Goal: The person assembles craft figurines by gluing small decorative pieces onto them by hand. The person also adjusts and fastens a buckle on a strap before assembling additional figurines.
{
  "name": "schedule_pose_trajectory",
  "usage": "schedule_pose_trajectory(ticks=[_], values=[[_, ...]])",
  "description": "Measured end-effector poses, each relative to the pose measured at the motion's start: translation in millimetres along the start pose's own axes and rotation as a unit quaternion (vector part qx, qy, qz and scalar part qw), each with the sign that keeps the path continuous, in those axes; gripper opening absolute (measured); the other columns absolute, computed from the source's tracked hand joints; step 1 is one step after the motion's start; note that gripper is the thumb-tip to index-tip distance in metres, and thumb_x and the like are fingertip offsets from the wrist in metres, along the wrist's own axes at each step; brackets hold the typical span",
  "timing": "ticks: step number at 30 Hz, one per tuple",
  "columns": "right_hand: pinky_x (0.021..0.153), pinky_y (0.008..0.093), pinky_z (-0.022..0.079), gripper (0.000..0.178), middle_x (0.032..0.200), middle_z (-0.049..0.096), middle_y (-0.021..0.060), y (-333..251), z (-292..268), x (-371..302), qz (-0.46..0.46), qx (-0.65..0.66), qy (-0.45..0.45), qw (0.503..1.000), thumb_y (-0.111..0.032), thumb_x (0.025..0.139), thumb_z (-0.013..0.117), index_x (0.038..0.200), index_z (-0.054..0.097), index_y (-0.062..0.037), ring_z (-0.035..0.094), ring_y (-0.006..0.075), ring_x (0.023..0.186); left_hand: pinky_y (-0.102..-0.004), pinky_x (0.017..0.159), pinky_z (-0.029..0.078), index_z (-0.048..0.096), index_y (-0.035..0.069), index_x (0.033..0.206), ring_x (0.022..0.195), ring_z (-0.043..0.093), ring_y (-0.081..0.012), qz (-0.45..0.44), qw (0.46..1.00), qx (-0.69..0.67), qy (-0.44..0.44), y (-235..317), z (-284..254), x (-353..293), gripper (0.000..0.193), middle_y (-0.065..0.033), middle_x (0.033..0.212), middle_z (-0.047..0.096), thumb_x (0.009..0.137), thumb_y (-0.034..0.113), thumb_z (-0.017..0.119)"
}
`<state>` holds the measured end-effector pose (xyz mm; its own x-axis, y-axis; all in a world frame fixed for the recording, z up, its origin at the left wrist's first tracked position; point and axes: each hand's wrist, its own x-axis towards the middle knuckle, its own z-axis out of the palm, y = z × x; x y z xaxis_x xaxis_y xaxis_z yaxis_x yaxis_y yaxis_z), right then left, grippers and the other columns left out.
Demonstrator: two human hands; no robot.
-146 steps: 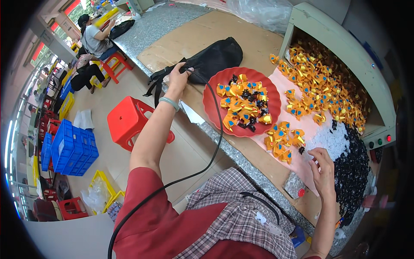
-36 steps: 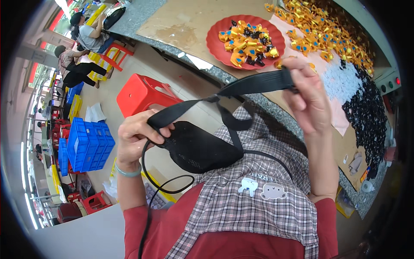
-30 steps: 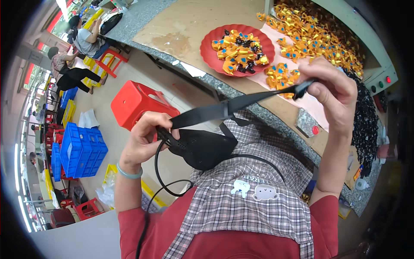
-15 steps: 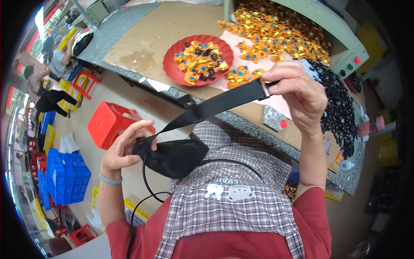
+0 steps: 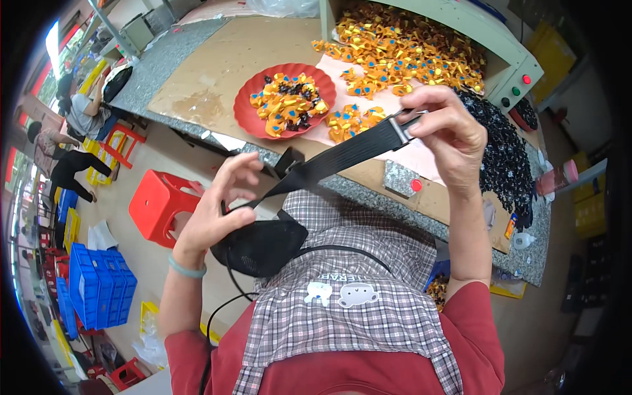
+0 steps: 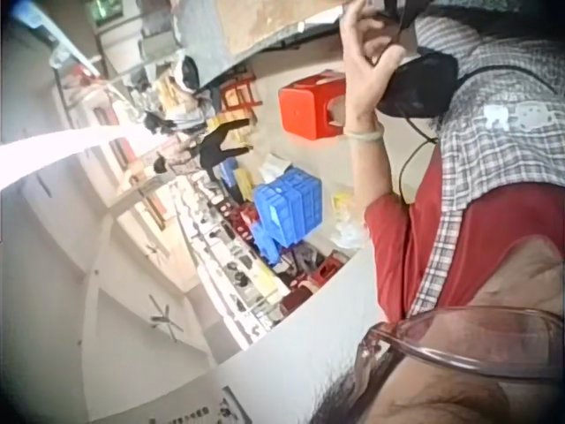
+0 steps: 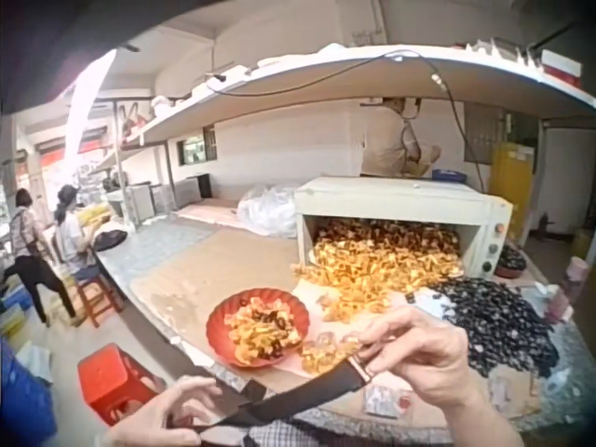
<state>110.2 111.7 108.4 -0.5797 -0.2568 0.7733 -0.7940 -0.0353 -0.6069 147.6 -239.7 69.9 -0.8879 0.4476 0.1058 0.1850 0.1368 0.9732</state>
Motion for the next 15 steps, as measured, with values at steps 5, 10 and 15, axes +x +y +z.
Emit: schedule_pose_trajectory(ticks=[5,10,15], values=[[0.084,0.0313,0.056,0.016,0.111,0.061,0.0163,-6,-5,0,-0.033,-0.002,0.013,0.999,0.014,0.076,0.066,0.085,0.068,0.0012,0.065,0.0211,0.095,-0.0263,0.077,0.05,0.039,0.006,0.142,0.091,0.056,-0.0132,0.074,0.995,0.064,-0.024,8,4,18,0.082,-0.0089,0.129,0.046,0.076,0.032,0.078],[0.084,0.0319,0.056,0.016,0.111,0.061,0.0171,-18,0,0,-0.034,0.008,0.008,0.999,0.013,0.076,0.067,0.086,0.068,0.0018,0.065,0.0218,0.095,-0.0245,0.075,0.049,0.043,0.005,0.139,0.085,0.057,-0.0119,0.069,0.995,0.036,-0.068,35,23,24,0.067,-0.0091,0.129,0.047,0.082,0.023,0.073],[0.086,0.0326,0.054,0.015,0.113,0.06,0.0169,-13,6,17,-0.061,-0.006,-0.058,0.996,0.012,0.078,0.065,0.088,0.068,0.0004,0.065,0.0227,0.098,-0.0205,0.066,0.046,0.057,0.003,0.123,0.072,0.054,-0.0067,0.145,0.976,0.147,-0.071,53,36,41,0.038,-0.0074,0.101,0.059,0.09,0.02,0.064]])
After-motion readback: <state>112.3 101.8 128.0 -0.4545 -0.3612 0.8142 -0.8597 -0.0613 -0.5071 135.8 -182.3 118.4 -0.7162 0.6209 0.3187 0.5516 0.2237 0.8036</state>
